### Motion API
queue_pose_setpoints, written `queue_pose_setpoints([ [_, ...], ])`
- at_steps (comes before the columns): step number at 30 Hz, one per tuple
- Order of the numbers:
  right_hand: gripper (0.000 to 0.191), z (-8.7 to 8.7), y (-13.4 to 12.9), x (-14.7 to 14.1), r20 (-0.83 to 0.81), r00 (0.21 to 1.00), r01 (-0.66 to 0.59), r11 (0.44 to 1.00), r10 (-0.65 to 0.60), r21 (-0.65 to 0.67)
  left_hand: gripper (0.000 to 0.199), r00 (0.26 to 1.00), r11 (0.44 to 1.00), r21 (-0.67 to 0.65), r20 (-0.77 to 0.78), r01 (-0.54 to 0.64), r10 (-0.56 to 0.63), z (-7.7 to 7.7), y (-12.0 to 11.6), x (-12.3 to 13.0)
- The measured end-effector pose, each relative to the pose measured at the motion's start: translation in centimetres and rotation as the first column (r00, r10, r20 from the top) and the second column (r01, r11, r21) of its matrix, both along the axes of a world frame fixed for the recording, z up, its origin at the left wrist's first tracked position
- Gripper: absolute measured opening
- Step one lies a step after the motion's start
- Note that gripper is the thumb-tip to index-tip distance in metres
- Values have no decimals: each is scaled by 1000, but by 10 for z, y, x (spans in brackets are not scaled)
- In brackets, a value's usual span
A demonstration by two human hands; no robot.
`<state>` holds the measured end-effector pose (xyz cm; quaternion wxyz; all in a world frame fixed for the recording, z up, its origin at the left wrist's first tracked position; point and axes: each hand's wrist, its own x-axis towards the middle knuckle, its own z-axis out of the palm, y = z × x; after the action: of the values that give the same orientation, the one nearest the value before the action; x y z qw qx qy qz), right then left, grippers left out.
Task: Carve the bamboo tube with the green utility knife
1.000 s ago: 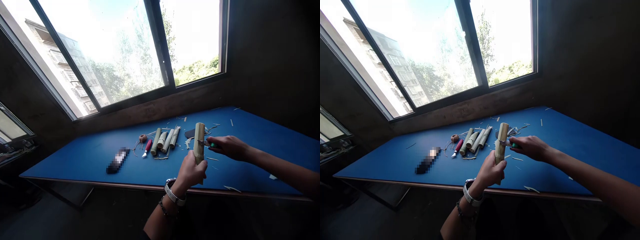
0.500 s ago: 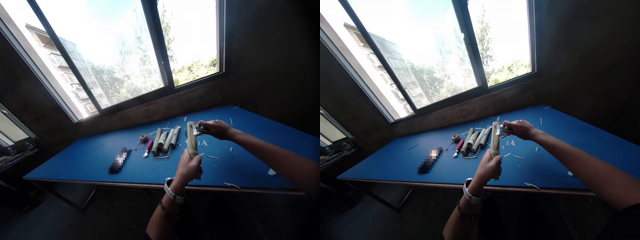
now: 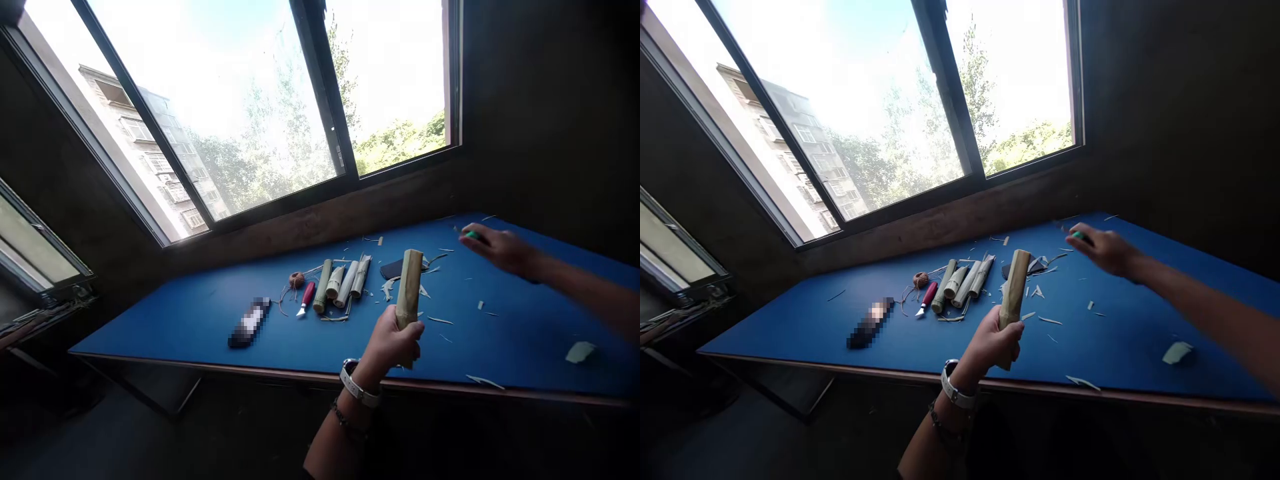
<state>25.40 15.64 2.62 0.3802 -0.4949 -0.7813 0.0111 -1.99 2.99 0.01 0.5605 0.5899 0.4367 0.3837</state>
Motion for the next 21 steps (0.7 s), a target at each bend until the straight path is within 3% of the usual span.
queue_pose_setpoints([
  [2,46,-4,-32,-31,82,977,-188,974,199,-124,30,1000,1000,6,14,-19,19,3,3,1],
  [4,38,-5,-58,-54,222,921,-294,945,320,-143,29,999,999,19,25,-32,31,2,2,2],
  [7,34,-7,-76,-68,328,883,-321,942,335,-98,29,1000,998,59,13,0,-1,0,-1,4],
  [14,33,-15,-53,-54,415,858,-314,949,301,-40,21,989,990,139,-145,-10,30,-1,-6,9],
  [21,36,-9,-34,-54,489,849,-254,966,202,42,21,992,987,137,-86,-80,92,-11,-8,14],
])
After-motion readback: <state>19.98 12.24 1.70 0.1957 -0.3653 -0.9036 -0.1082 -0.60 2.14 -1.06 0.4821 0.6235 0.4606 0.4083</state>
